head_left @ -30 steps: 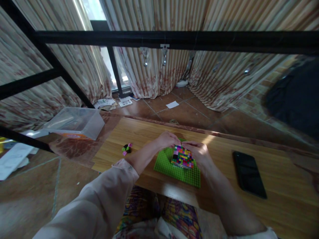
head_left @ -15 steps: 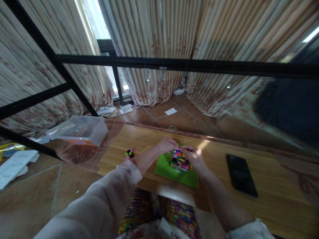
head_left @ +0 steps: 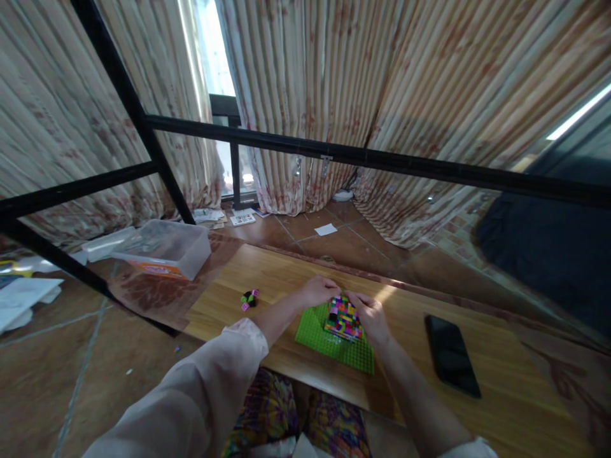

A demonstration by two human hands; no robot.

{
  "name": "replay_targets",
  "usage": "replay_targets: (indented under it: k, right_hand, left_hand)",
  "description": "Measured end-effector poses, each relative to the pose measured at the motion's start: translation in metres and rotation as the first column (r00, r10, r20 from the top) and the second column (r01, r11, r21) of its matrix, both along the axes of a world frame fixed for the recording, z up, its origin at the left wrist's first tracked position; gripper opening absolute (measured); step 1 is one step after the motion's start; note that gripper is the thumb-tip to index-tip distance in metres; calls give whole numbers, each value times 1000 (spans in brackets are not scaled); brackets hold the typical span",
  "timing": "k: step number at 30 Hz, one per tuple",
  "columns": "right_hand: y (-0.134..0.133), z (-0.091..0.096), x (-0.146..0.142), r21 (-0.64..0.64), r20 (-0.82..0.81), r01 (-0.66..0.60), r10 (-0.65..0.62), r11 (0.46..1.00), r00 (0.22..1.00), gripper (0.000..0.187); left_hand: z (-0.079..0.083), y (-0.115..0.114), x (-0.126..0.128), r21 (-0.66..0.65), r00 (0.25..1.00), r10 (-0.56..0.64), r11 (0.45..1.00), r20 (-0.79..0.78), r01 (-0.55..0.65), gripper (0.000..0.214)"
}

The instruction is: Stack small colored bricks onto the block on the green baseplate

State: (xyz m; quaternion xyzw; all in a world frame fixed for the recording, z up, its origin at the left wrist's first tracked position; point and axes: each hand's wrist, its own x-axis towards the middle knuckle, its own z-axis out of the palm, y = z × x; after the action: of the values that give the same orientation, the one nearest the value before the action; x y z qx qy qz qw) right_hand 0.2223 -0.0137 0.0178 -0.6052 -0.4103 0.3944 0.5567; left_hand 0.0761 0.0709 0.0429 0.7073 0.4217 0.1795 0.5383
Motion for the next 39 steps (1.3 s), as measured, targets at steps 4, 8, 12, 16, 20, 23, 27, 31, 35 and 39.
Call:
replay_targets:
  k: [4, 8, 12, 16, 20, 23, 27, 31, 35, 39]
  right_hand:
    - [0, 1, 0, -5, 57, -5, 5, 1000, 998, 43]
    - [1, 0, 1, 4, 126, -16, 15, 1000, 992, 44]
    - [3, -6, 2, -4, 116, -20, 20, 1000, 993, 46]
    - [2, -6, 1, -31, 59, -25, 27, 999, 998, 45]
    - [0, -1, 0, -36, 44, -59, 60, 998, 997, 46]
    - [0, 1, -1, -37, 57, -58, 60, 998, 997, 47]
    - [2, 0, -4, -42, 64, -43, 46, 998, 997, 47]
    - [5, -1, -6, -120, 12, -2, 3, 993, 1000, 45]
    - [15, 1, -3, -227, -15, 43, -47, 973, 999, 37]
    - [25, 1, 0, -296, -12, 65, -72, 953, 997, 27]
  left_hand:
    - [-8, 0, 1, -13, 1000, 16, 1000, 18, -16, 29]
    - [-15, 0, 2, -36, 998, 37, 999, 42, -36, 28]
    - [-17, -1, 2, -49, 996, 50, 998, 71, -46, 25]
    - [-17, -1, 1, -51, 995, 50, 998, 90, -45, 23]
    - [-18, -1, 1, -53, 994, 51, 998, 99, -46, 20]
    - [-18, 0, 1, -58, 993, 61, 997, 100, -55, 20]
    - [-16, 0, 0, -66, 993, 74, 995, 95, -68, 19]
    - [-14, -1, 1, -84, 991, 102, 992, 90, -95, 16]
    - [-13, -3, 3, -106, 986, 149, 984, 80, -140, 13]
    - [-12, -3, 6, -139, 981, 185, 975, 65, -175, 10]
